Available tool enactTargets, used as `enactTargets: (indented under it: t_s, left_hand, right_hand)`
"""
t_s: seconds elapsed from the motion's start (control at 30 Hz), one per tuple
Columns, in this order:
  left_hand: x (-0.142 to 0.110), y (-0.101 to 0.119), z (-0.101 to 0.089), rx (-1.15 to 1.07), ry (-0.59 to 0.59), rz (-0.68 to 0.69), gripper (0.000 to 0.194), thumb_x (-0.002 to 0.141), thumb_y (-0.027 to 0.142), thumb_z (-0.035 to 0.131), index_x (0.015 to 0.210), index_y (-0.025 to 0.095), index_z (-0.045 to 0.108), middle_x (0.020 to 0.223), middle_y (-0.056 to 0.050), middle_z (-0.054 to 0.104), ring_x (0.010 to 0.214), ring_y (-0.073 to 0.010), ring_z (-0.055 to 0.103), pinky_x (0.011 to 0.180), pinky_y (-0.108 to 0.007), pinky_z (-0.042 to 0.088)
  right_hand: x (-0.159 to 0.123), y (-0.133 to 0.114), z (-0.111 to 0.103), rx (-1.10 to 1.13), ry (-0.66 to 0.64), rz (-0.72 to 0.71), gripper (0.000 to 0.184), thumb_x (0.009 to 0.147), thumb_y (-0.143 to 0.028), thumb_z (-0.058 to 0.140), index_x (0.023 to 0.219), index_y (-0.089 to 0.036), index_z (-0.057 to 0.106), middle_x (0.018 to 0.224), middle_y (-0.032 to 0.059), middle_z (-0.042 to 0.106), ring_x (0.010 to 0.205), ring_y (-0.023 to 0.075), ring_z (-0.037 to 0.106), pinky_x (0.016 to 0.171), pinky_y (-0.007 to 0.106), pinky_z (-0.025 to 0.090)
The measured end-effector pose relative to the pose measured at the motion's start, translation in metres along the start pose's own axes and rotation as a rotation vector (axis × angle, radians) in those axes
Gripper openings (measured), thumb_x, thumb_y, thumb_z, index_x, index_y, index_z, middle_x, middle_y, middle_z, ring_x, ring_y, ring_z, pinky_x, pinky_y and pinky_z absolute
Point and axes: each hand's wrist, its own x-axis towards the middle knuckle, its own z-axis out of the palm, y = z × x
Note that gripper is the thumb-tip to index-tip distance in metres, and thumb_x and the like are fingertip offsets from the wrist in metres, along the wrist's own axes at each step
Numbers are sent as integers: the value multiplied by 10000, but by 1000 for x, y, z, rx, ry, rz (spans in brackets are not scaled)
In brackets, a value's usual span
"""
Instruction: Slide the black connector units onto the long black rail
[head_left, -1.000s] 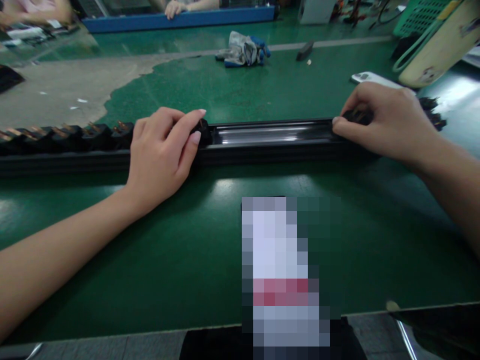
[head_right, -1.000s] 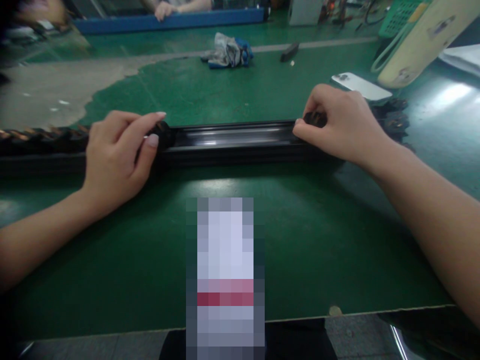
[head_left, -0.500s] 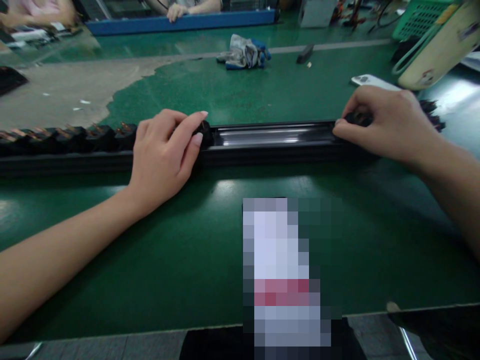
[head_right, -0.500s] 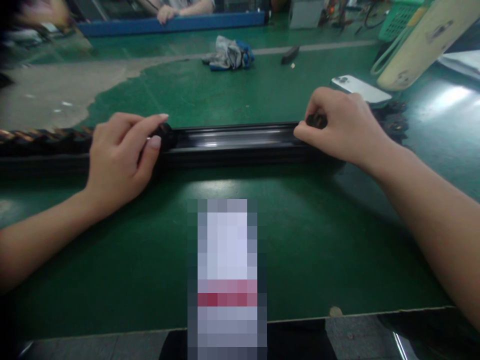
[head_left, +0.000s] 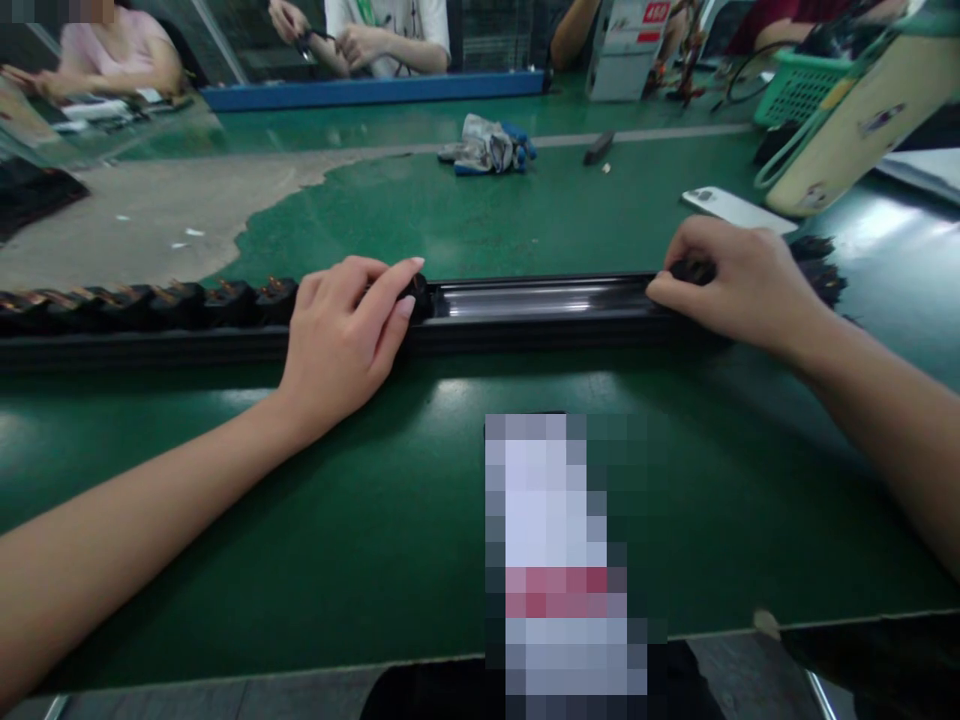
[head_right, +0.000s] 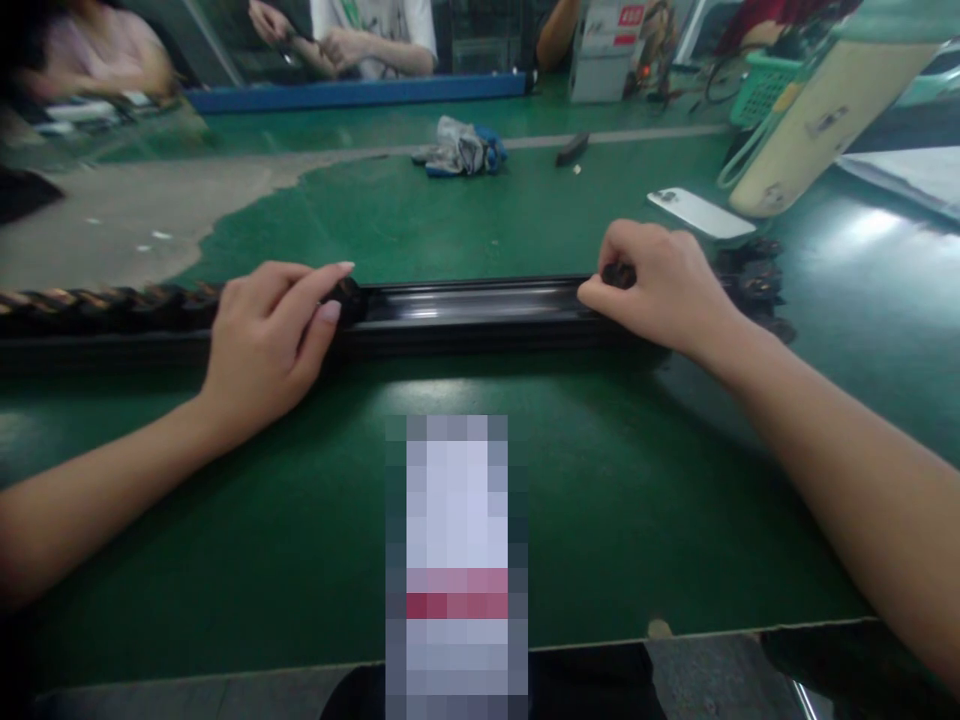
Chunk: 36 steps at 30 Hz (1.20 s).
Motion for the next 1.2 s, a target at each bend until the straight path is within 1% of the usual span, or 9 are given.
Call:
enactTargets:
  t_s: [0.13,0.3,0.37,0.53,0.67,0.73,0.8,1.03,1.2]
  left_hand:
    - [0,0,1,-1,3,-2,486,1110,415,349,1487,267,617,1257,-114,699,1221,-299,630,1071,-479,473]
    - [-1,-4,3,-5,22,45,485,1108,382,365,1484,211,620,1235,-139,709,1164,-311,648,1045,-482,486]
    - [-2,-8,5,15,35,73,474,1115,374,371,1470,194,628,1208,-142,719,1120,-308,662,1014,-474,502]
    - [-4,-14,10,74,116,143,436,1119,354,405,1446,180,636,1166,-138,735,1067,-306,685,958,-459,528]
    - [-5,-15,12,96,136,159,413,1115,329,432,1433,174,647,1154,-136,741,1046,-294,689,962,-450,531]
    - [-6,-15,14,100,143,141,406,1117,318,433,1427,175,653,1164,-137,743,1064,-289,689,970,-445,527]
    - [-7,-14,16,98,135,125,398,1119,315,433,1422,183,656,1179,-132,747,1082,-286,686,981,-447,520]
    - [-6,-9,20,89,81,65,412,1127,324,383,1362,161,679,1211,-152,734,1125,-288,665,1023,-444,488]
    - [2,0,16,75,33,15,406,1124,327,369,1310,164,690,1204,-149,732,1124,-288,660,1004,-430,471]
  right_hand:
    - [1,1,3,1,-2,-11,174,742,-349,636,759,-257,489,749,42,604,720,221,556,722,380,407]
    - [1,1,12,61,-31,6,177,766,-365,618,765,-263,473,726,26,592,718,223,565,711,353,402]
    - [2,0,17,58,-20,17,171,785,-372,580,766,-263,450,736,37,590,746,233,572,736,360,398]
    - [1,-3,25,-11,-64,60,193,846,-424,543,822,-257,451,785,54,619,835,270,593,869,419,393]
    - [-8,-5,32,-20,16,152,240,883,-482,551,886,-259,460,863,81,662,910,310,612,890,443,381]
    - [-12,-7,35,-31,65,202,261,893,-502,549,875,-262,449,874,92,668,911,318,612,873,443,377]
    - [-14,-8,38,-51,77,208,251,895,-497,544,870,-264,455,871,101,674,911,328,610,853,443,374]
    - [-13,-7,39,-57,54,163,254,930,-500,495,856,-259,461,855,104,675,873,314,593,874,455,371]
    - [-12,-2,39,-61,23,145,263,951,-502,461,870,-252,465,856,110,671,892,322,599,913,477,367]
